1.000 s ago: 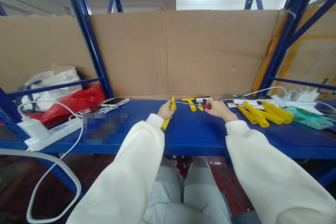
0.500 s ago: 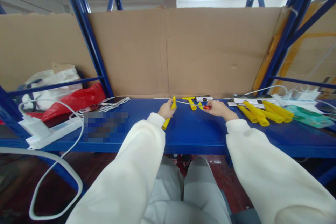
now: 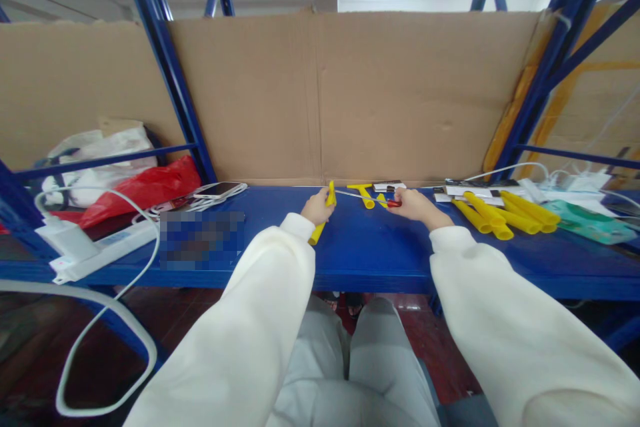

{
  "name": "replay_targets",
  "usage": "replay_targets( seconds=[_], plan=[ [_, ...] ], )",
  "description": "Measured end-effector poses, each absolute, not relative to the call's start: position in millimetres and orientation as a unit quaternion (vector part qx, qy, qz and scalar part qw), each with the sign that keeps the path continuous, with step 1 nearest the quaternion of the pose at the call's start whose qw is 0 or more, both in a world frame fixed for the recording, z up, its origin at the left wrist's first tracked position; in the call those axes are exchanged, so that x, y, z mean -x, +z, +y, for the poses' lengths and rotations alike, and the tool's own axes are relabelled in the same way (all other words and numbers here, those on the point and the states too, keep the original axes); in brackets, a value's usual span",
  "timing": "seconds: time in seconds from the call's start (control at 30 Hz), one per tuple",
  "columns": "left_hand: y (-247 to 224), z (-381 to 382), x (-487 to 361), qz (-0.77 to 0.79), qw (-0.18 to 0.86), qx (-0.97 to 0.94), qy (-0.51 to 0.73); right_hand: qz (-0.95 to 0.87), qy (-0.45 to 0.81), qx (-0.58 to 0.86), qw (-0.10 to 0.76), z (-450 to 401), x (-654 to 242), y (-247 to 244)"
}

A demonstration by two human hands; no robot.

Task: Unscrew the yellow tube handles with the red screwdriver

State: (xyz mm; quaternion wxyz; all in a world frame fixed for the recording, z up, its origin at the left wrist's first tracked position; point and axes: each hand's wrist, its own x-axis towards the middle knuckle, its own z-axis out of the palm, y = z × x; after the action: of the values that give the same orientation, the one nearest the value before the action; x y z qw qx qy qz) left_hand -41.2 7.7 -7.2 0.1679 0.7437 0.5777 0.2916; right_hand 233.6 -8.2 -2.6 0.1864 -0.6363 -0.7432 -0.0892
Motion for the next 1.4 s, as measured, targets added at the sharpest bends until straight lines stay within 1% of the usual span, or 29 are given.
replay_targets(
  seconds=[0.23, 0.47, 0.67, 0.93, 1.23, 1.4],
  plan=[
    [-5.4, 6.4, 40.7, 0.590, 0.167, -0.737, 0.284, -0.736, -0.105, 0.652, 0.149, -14.1, -228.1, 2.0],
    [-6.4, 7.7, 41.6, 0.583, 0.163, -0.744, 0.285, -0.732, -0.102, 0.652, 0.168, -7.4, -230.9, -3.2],
    [-6.3, 7.1, 41.6, 0.584, 0.158, -0.744, 0.286, -0.725, -0.069, 0.666, 0.162, -10.0, -229.0, -1.1],
    [-7.9, 8.9, 41.5, 0.583, 0.151, -0.746, 0.285, -0.729, -0.064, 0.659, 0.173, -6.4, -229.1, -4.7],
    [-8.3, 9.2, 40.8, 0.586, 0.142, -0.744, 0.288, -0.721, -0.064, 0.674, 0.151, -6.9, -229.0, -3.4],
    [-7.4, 8.3, 40.9, 0.586, 0.139, -0.746, 0.284, -0.725, -0.058, 0.664, 0.175, -6.9, -229.0, -4.4]
  ],
)
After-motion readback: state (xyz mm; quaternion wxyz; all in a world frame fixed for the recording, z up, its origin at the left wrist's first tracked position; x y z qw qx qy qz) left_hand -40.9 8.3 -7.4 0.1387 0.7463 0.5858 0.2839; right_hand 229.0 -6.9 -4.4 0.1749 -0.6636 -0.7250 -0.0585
